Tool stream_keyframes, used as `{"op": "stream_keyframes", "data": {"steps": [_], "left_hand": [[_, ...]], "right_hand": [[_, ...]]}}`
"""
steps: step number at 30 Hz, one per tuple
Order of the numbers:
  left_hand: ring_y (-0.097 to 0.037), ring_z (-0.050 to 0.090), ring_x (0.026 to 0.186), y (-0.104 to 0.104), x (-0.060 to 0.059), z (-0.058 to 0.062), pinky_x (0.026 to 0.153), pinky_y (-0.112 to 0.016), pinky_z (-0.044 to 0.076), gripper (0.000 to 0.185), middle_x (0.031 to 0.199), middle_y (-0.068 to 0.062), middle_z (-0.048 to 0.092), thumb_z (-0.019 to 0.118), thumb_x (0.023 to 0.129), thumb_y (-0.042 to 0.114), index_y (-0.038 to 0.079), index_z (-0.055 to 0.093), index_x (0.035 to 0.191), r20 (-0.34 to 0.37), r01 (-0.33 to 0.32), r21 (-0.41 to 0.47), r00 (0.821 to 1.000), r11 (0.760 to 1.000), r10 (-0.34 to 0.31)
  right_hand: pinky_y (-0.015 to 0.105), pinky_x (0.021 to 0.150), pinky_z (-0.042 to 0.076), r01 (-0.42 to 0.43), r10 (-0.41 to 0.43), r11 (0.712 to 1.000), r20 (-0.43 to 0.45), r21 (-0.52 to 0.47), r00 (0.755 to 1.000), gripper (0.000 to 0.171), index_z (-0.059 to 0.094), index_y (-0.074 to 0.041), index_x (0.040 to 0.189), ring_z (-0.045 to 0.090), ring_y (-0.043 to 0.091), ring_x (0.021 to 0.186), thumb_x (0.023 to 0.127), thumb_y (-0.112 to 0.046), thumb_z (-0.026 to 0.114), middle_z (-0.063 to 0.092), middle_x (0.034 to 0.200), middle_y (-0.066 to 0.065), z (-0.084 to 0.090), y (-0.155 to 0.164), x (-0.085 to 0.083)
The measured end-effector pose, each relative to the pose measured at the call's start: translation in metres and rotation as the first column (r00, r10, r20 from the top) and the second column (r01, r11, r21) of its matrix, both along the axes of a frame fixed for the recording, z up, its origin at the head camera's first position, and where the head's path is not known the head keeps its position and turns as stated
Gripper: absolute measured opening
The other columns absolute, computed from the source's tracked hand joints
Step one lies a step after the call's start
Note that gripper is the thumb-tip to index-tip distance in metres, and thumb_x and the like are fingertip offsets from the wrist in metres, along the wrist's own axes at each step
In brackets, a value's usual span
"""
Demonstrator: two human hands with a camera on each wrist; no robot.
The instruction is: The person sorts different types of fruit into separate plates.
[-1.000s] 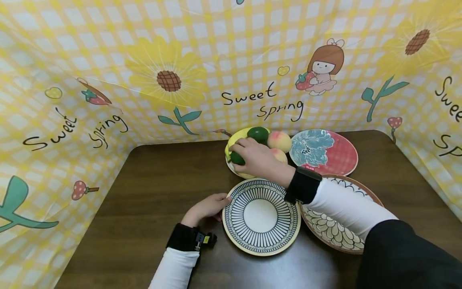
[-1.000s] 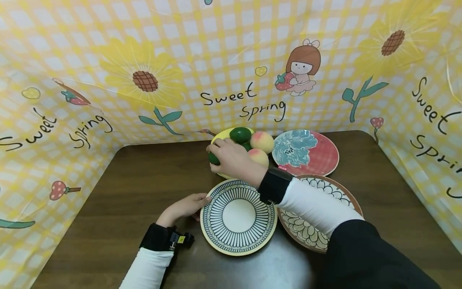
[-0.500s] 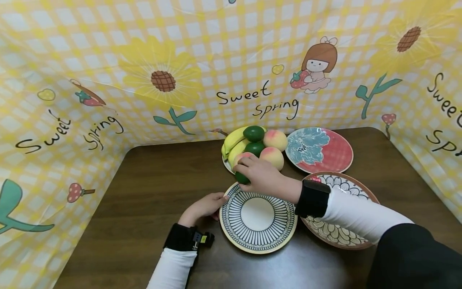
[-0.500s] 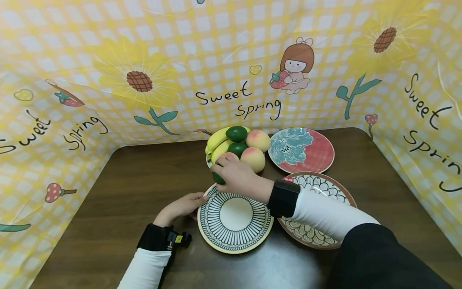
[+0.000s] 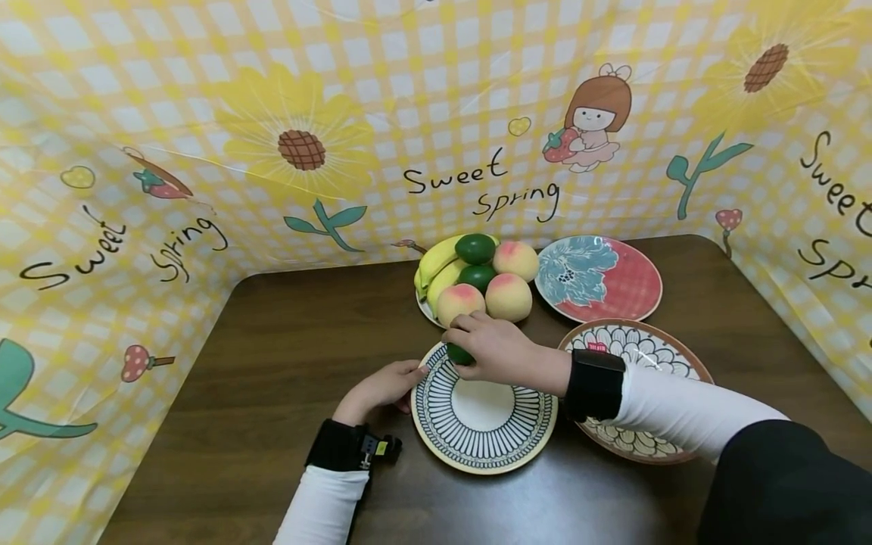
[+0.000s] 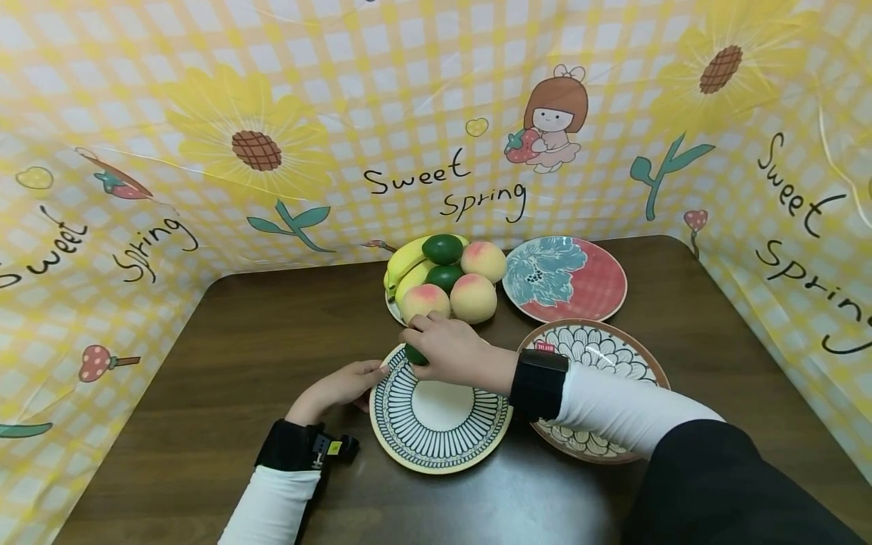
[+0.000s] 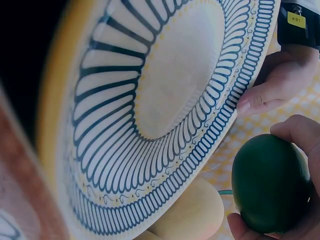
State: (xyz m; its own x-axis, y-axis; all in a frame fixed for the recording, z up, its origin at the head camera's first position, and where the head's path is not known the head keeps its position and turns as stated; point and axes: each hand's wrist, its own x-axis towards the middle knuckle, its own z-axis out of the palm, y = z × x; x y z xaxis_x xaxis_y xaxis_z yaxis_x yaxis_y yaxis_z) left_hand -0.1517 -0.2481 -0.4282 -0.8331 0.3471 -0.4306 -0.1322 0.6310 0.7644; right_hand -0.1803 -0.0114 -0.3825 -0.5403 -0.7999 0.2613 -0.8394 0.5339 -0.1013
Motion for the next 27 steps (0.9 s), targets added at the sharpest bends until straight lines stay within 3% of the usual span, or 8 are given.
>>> {"op": "stream_keyframes", "data": {"steps": [7, 13, 19, 27], "left_hand": [[-0.009, 0.057, 0.065, -0.001, -0.001, -0.002, 0.062, -0.025, 0.052, 0.037, 0.083, -0.004, 0.065, 0.039, 0.112, 0.023, -0.002, 0.059, 0.128, 0.002, 0.005, 0.007, 1.000, 1.000, -0.005], [-0.009, 0.057, 0.064, -0.002, -0.002, -0.003, 0.061, -0.024, 0.052, 0.037, 0.082, -0.003, 0.065, 0.038, 0.112, 0.023, -0.003, 0.058, 0.129, 0.006, 0.006, 0.012, 1.000, 1.000, -0.006], [-0.009, 0.057, 0.064, -0.002, -0.002, -0.004, 0.061, -0.023, 0.051, 0.037, 0.081, -0.003, 0.065, 0.038, 0.112, 0.023, -0.003, 0.059, 0.127, 0.007, 0.006, 0.013, 1.000, 1.000, -0.006], [-0.008, 0.057, 0.065, -0.003, -0.003, -0.006, 0.062, -0.023, 0.051, 0.036, 0.084, -0.003, 0.065, 0.039, 0.111, 0.022, -0.004, 0.059, 0.125, 0.002, -0.004, 0.036, 1.000, 0.999, 0.004]], "right_hand": [[0.036, 0.078, 0.057, -0.002, -0.009, 0.996, 0.125, 0.085, 0.992, 0.041, 0.068, -0.011, 0.121, 0.063, 0.023, 0.100, 0.087, -0.030, 0.079, 0.066, 0.112, 0.007, 0.002, 0.006, -0.001], [0.039, 0.091, 0.055, -0.098, 0.065, 0.986, 0.235, 0.132, 0.970, 0.040, 0.063, -0.006, 0.126, 0.064, 0.026, 0.104, 0.094, -0.028, 0.073, 0.065, 0.118, 0.010, -0.006, 0.011, -0.006], [0.042, 0.102, 0.052, -0.201, 0.166, 0.971, 0.245, 0.129, 0.955, 0.036, 0.060, -0.005, 0.122, 0.062, 0.028, 0.113, 0.095, -0.024, 0.073, 0.063, 0.120, 0.012, -0.017, 0.015, -0.010], [0.042, 0.105, 0.050, -0.242, 0.211, 0.965, 0.244, 0.103, 0.946, 0.037, 0.057, -0.004, 0.126, 0.060, 0.029, 0.114, 0.098, -0.026, 0.068, 0.060, 0.123, 0.013, -0.023, 0.015, -0.010]]}}
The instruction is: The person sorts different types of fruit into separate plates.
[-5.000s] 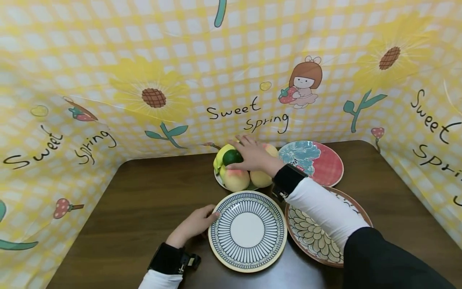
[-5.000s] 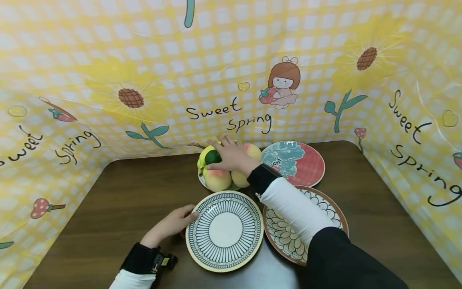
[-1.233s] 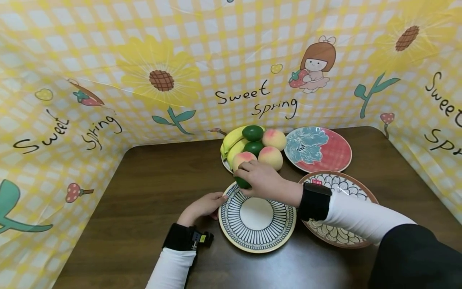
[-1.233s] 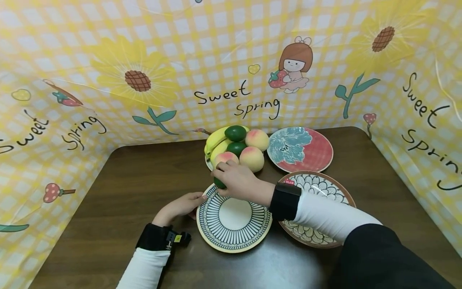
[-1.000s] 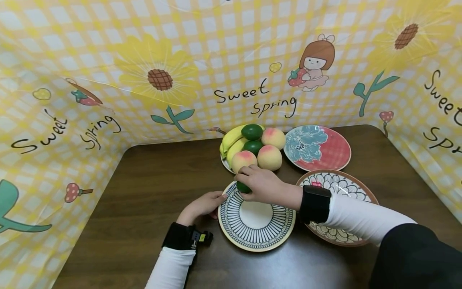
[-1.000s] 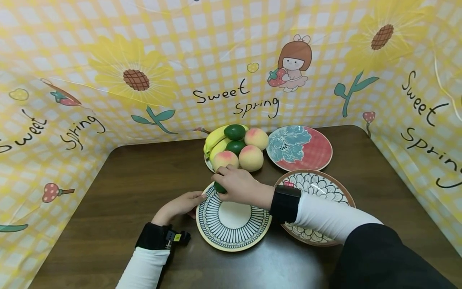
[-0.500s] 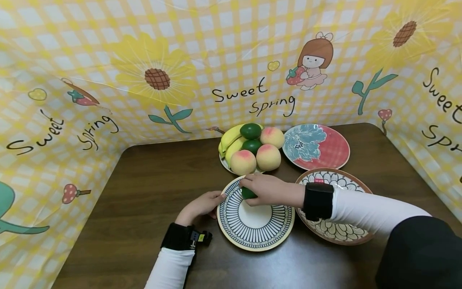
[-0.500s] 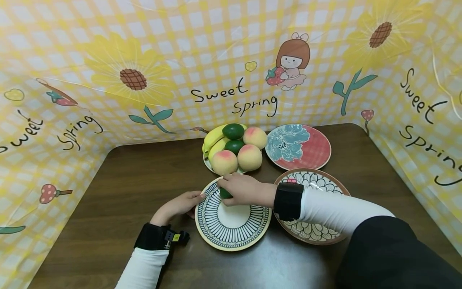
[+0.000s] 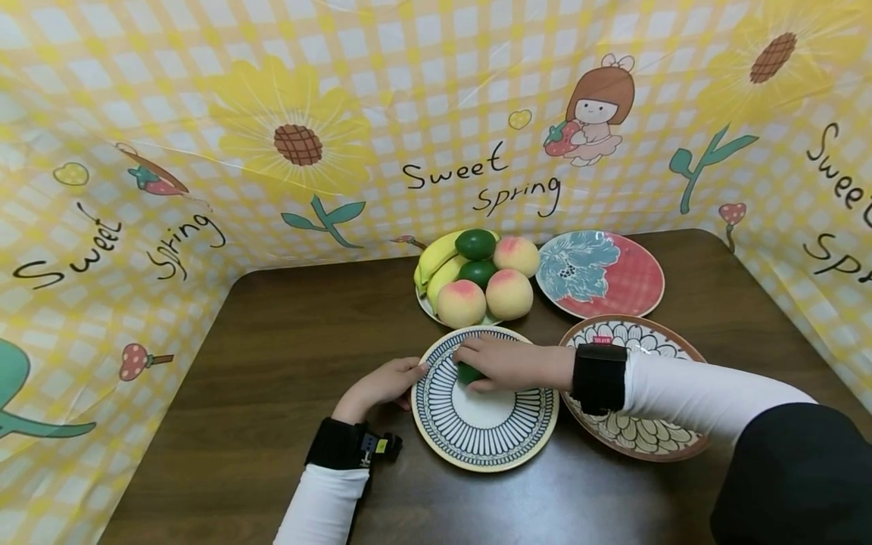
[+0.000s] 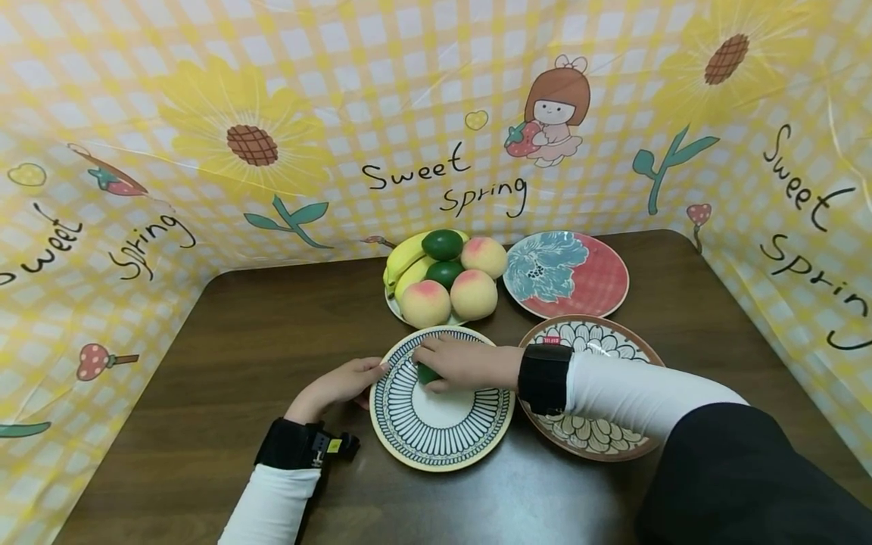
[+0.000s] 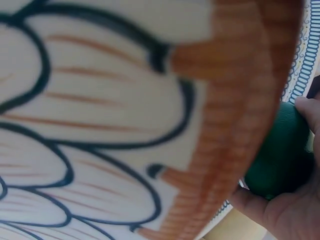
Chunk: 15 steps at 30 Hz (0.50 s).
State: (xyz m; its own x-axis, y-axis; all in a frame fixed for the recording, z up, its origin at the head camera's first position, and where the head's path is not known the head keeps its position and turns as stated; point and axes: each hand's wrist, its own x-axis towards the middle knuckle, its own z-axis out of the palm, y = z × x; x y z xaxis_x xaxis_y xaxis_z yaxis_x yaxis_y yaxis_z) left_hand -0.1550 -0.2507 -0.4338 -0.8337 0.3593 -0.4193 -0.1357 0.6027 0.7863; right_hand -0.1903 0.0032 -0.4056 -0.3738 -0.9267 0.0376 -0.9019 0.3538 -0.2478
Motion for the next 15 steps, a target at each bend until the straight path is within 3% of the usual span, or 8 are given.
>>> {"op": "stream_keyframes", "data": {"steps": [8, 15], "left_hand": [[-0.007, 0.058, 0.064, 0.0007, -0.0004, 0.0028, 0.061, -0.023, 0.052, 0.036, 0.082, -0.002, 0.064, 0.038, 0.112, 0.021, -0.005, 0.058, 0.127, 0.007, -0.008, 0.002, 1.000, 1.000, 0.008], [-0.008, 0.058, 0.065, 0.0002, -0.0007, 0.0002, 0.062, -0.023, 0.052, 0.037, 0.083, -0.003, 0.065, 0.039, 0.112, 0.023, -0.004, 0.058, 0.130, 0.010, -0.002, -0.015, 1.000, 1.000, 0.002]], "right_hand": [[0.042, 0.106, 0.050, 0.005, -0.004, 1.000, 0.026, -0.018, 1.000, 0.047, 0.056, -0.003, 0.133, 0.060, 0.027, 0.118, 0.099, -0.034, 0.067, 0.059, 0.127, 0.013, -0.0064, 0.0014, -0.0065], [0.040, 0.106, 0.051, 0.021, -0.023, 0.999, 0.064, 0.028, 0.998, 0.058, 0.054, -0.007, 0.139, 0.060, 0.024, 0.119, 0.093, -0.037, 0.074, 0.059, 0.131, 0.012, -0.0057, 0.0060, -0.0086]]}}
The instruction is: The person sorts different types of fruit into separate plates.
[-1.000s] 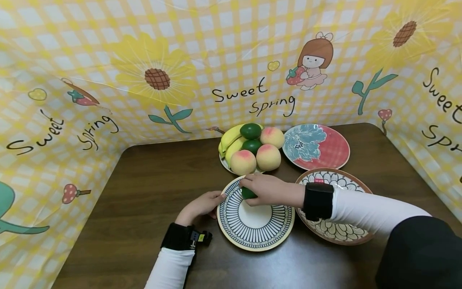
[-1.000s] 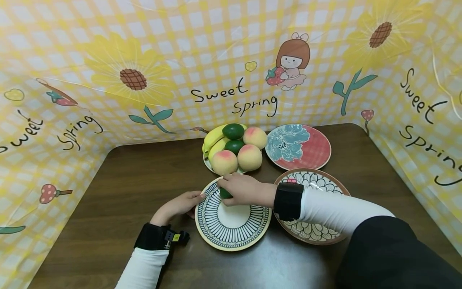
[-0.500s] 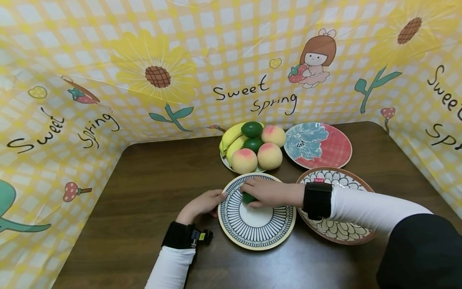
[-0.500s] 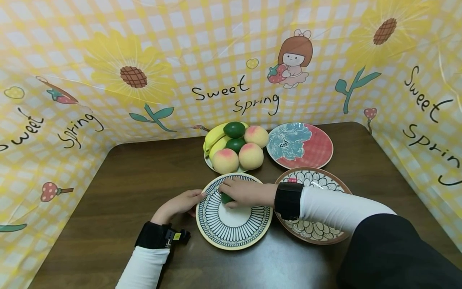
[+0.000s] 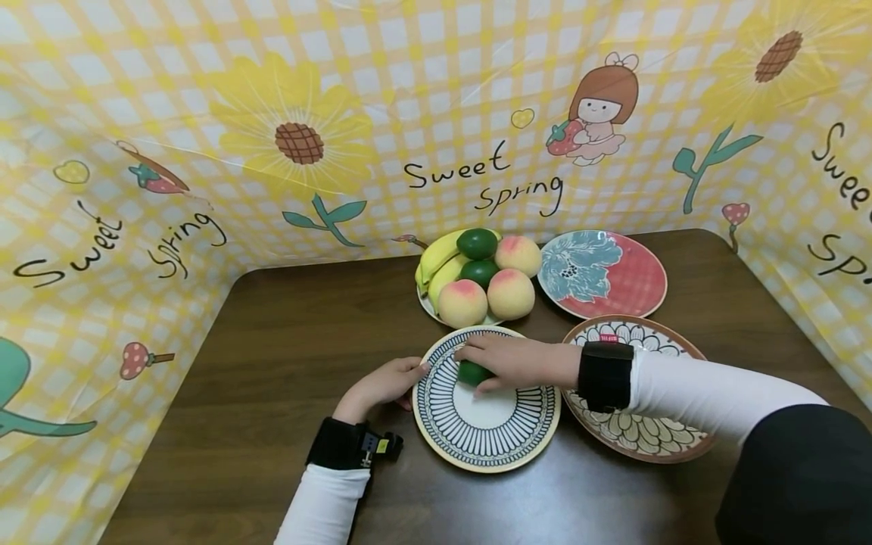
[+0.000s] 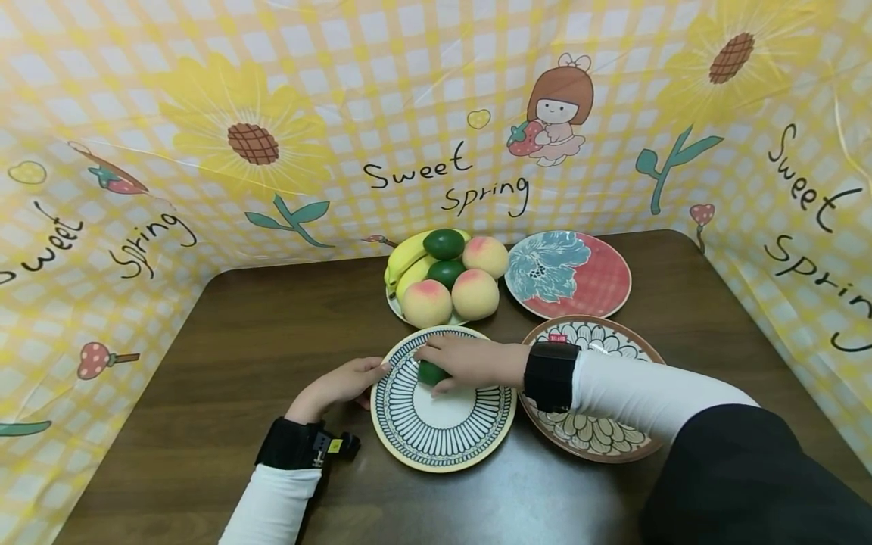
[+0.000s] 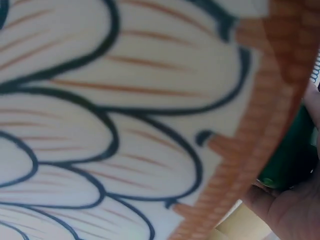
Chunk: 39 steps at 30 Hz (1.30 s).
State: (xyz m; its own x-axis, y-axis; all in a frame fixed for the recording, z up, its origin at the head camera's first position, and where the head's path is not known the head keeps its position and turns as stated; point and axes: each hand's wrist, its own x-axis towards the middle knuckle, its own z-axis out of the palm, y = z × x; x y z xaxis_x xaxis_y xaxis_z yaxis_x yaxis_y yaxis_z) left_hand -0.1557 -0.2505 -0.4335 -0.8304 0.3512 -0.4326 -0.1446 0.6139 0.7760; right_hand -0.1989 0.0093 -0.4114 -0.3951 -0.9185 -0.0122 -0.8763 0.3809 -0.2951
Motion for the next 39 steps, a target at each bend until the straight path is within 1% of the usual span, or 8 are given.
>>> {"op": "stream_keyframes", "data": {"steps": [8, 12, 16, 20, 23, 27, 32, 39], "left_hand": [[-0.009, 0.057, 0.065, -0.005, 0.001, 0.004, 0.062, -0.024, 0.052, 0.037, 0.082, -0.003, 0.065, 0.039, 0.112, 0.023, -0.003, 0.059, 0.129, -0.011, 0.002, -0.014, 1.000, 1.000, -0.002], [-0.008, 0.057, 0.064, -0.008, 0.001, 0.006, 0.061, -0.024, 0.052, 0.037, 0.081, -0.002, 0.065, 0.040, 0.111, 0.022, -0.004, 0.059, 0.128, -0.019, 0.008, -0.006, 1.000, 1.000, -0.008], [-0.009, 0.057, 0.064, -0.011, 0.003, 0.009, 0.060, -0.024, 0.052, 0.036, 0.080, -0.002, 0.063, 0.040, 0.111, 0.021, -0.004, 0.059, 0.127, -0.021, 0.002, -0.013, 1.000, 1.000, -0.002], [-0.009, 0.056, 0.063, -0.012, 0.004, 0.011, 0.060, -0.024, 0.051, 0.035, 0.077, -0.001, 0.061, 0.040, 0.111, 0.021, -0.004, 0.060, 0.125, -0.018, -0.018, -0.021, 1.000, 1.000, 0.017], [-0.009, 0.055, 0.063, -0.010, 0.005, 0.009, 0.060, -0.023, 0.050, 0.034, 0.076, 0.000, 0.060, 0.041, 0.111, 0.021, -0.003, 0.060, 0.124, -0.008, -0.024, -0.014, 1.000, 1.000, 0.024], [-0.009, 0.055, 0.063, -0.005, 0.007, 0.005, 0.059, -0.022, 0.050, 0.033, 0.076, 0.001, 0.059, 0.040, 0.111, 0.022, -0.002, 0.060, 0.123, 0.010, -0.024, -0.005, 1.000, 1.000, 0.024], [-0.009, 0.054, 0.062, -0.001, 0.008, 0.003, 0.059, -0.022, 0.049, 0.033, 0.074, 0.001, 0.058, 0.040, 0.111, 0.022, -0.002, 0.061, 0.122, 0.004, -0.027, 0.004, 1.000, 1.000, 0.027], [-0.009, 0.054, 0.063, 0.001, 0.008, 0.006, 0.059, -0.022, 0.049, 0.033, 0.074, 0.002, 0.057, 0.040, 0.111, 0.022, -0.002, 0.061, 0.122, -0.003, -0.034, 0.002, 0.999, 0.999, 0.034]], "right_hand": [[0.039, 0.105, 0.051, 0.003, -0.004, 0.999, 0.010, 0.050, 1.000, 0.063, 0.053, -0.008, 0.141, 0.060, 0.024, 0.122, 0.091, -0.037, 0.078, 0.060, 0.135, 0.011, 0.012, -0.004, -0.003], [0.044, 0.109, 0.049, 0.051, -0.050, 0.999, 0.018, -0.013, 0.999, 0.066, 0.052, -0.005, 0.144, 0.059, 0.028, 0.128, 0.093, -0.041, 0.074, 0.060, 0.139, 0.014, 0.034, -0.011, -0.011], [0.050, 0.121, 0.038, 0.157, -0.158, 0.978, 0.003, -0.137, 0.987, 0.065, 0.048, -0.005, 0.150, 0.048, 0.034, 0.143, 0.098, -0.039, 0.069, 0.053, 0.152, 0.017, 0.070, -0.030, -0.035], [0.059, 0.126, 0.026, 0.276, -0.284, 0.954, -0.056, -0.115, 0.957, 0.074, 0.034, -0.013, 0.160, 0.028, 0.040, 0.155, 0.100, -0.044, 0.063, 0.032, 0.167, 0.017, 0.090, -0.048, -0.069], [0.066, 0.125, 0.019, 0.341, -0.341, 0.940, -0.056, -0.021, 0.938, 0.080, 0.025, -0.020, 0.164, 0.013, 0.044, 0.159, 0.100, -0.053, 0.060, 0.016, 0.172, 0.015, 0.091, -0.056, -0.091], [0.070, 0.125, 0.011, 0.393, -0.395, 0.916, 0.010, 0.082, 0.919, 0.084, 0.018, -0.027, 0.165, 0.001, 0.046, 0.160, 0.099, -0.059, 0.058, 0.004, 0.175, 0.013, 0.080, -0.062, -0.108], [0.069, 0.126, 0.011, 0.429, -0.440, 0.889, 0.040, 0.159, 0.897, 0.084, 0.016, -0.028, 0.166, 0.001, 0.049, 0.159, 0.099, -0.061, 0.056, 0.005, 0.174, 0.014, 0.070, -0.069, -0.117], [0.071, 0.125, 0.010, 0.500, -0.514, 0.833, -0.001, 0.236, 0.858, 0.078, 0.024, -0.024, 0.164, 0.005, 0.047, 0.159, 0.101, -0.061, 0.051, 0.011, 0.174, 0.013, 0.070, -0.075, -0.122]]}}
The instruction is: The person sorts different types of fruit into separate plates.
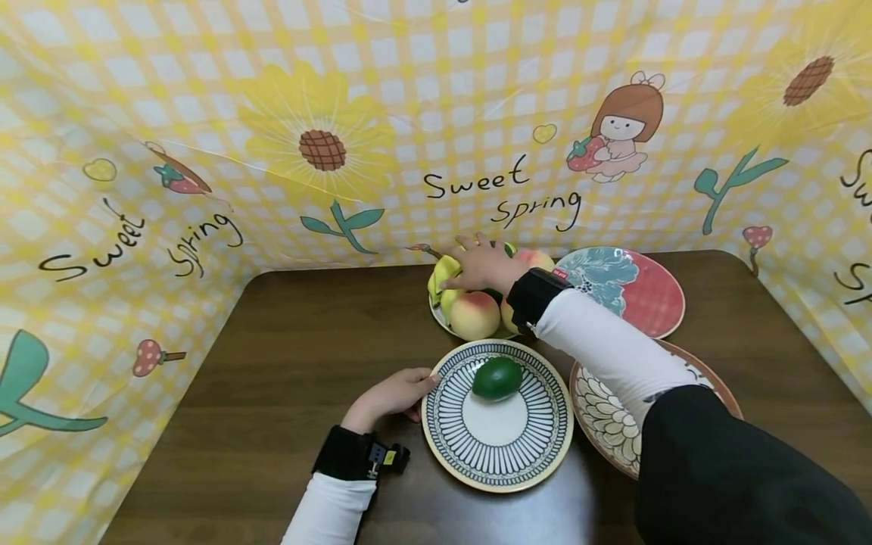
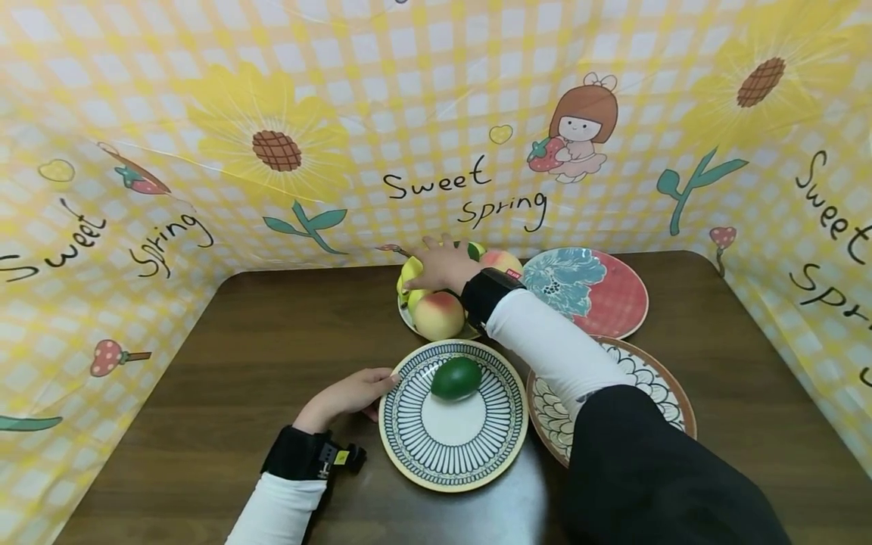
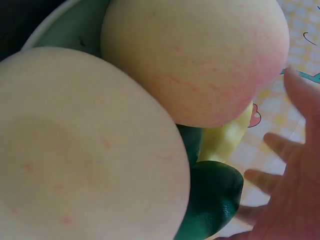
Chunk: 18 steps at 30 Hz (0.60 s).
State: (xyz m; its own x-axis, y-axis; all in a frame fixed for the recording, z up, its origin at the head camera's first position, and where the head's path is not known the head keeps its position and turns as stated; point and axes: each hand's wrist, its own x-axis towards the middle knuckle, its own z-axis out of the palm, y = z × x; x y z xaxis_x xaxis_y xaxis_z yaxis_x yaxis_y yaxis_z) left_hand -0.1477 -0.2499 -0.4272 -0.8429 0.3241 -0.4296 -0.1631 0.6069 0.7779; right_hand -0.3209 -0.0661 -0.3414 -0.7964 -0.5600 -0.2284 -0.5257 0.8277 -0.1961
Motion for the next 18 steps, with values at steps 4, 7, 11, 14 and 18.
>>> {"op": "stream_keyframes", "data": {"steps": [4, 7, 11, 14, 18], "left_hand": [[-0.010, 0.054, 0.062, 0.001, -0.001, -0.001, 0.059, -0.022, 0.048, 0.032, 0.074, 0.001, 0.057, 0.040, 0.111, 0.022, -0.001, 0.061, 0.120, 0.005, -0.006, -0.005, 1.000, 1.000, 0.006], [-0.010, 0.054, 0.062, 0.001, -0.001, -0.003, 0.059, -0.022, 0.049, 0.032, 0.073, 0.001, 0.057, 0.040, 0.111, 0.022, 0.000, 0.062, 0.118, 0.008, -0.019, -0.007, 1.000, 1.000, 0.019], [-0.010, 0.054, 0.062, 0.000, -0.001, -0.003, 0.058, -0.022, 0.049, 0.032, 0.073, 0.001, 0.057, 0.040, 0.111, 0.022, 0.000, 0.062, 0.120, 0.005, -0.018, -0.009, 1.000, 1.000, 0.018], [-0.010, 0.054, 0.061, 0.001, 0.000, -0.003, 0.058, -0.022, 0.049, 0.033, 0.072, 0.001, 0.057, 0.041, 0.111, 0.022, -0.001, 0.062, 0.120, 0.001, -0.014, -0.006, 1.000, 1.000, 0.014], [-0.010, 0.054, 0.061, 0.000, -0.001, -0.003, 0.058, -0.022, 0.049, 0.032, 0.072, 0.001, 0.057, 0.041, 0.111, 0.022, -0.001, 0.062, 0.120, -0.002, -0.011, -0.012, 1.000, 1.000, 0.011]], "right_hand": [[0.068, 0.125, 0.016, 0.059, -0.059, 0.998, 0.002, -0.006, 0.998, 0.070, 0.037, -0.017, 0.159, 0.015, 0.044, 0.158, 0.103, -0.057, 0.049, 0.021, 0.171, 0.016, 0.002, 0.003, -0.002], [0.064, 0.125, 0.020, 0.059, -0.059, 0.998, -0.006, -0.001, 0.998, 0.065, 0.045, -0.011, 0.154, 0.022, 0.041, 0.156, 0.105, -0.054, 0.048, 0.029, 0.167, 0.019, -0.001, 0.007, -0.007], [0.061, 0.125, 0.025, 0.034, -0.035, 0.999, -0.022, -0.024, 0.999, 0.060, 0.049, -0.006, 0.150, 0.029, 0.042, 0.153, 0.106, -0.046, 0.050, 0.035, 0.163, 0.022, -0.006, 0.013, -0.013], [0.055, 0.124, 0.030, 0.020, -0.021, 0.999, -0.022, -0.047, 1.000, 0.059, 0.045, -0.003, 0.152, 0.034, 0.042, 0.151, 0.106, -0.038, 0.053, 0.036, 0.161, 0.025, -0.006, 0.017, -0.015], [0.049, 0.120, 0.037, 0.016, -0.018, 0.998, -0.019, -0.059, 1.000, 0.062, 0.039, -0.001, 0.155, 0.040, 0.042, 0.147, 0.101, -0.024, 0.060, 0.039, 0.159, 0.027, -0.004, 0.024, -0.019]]}}
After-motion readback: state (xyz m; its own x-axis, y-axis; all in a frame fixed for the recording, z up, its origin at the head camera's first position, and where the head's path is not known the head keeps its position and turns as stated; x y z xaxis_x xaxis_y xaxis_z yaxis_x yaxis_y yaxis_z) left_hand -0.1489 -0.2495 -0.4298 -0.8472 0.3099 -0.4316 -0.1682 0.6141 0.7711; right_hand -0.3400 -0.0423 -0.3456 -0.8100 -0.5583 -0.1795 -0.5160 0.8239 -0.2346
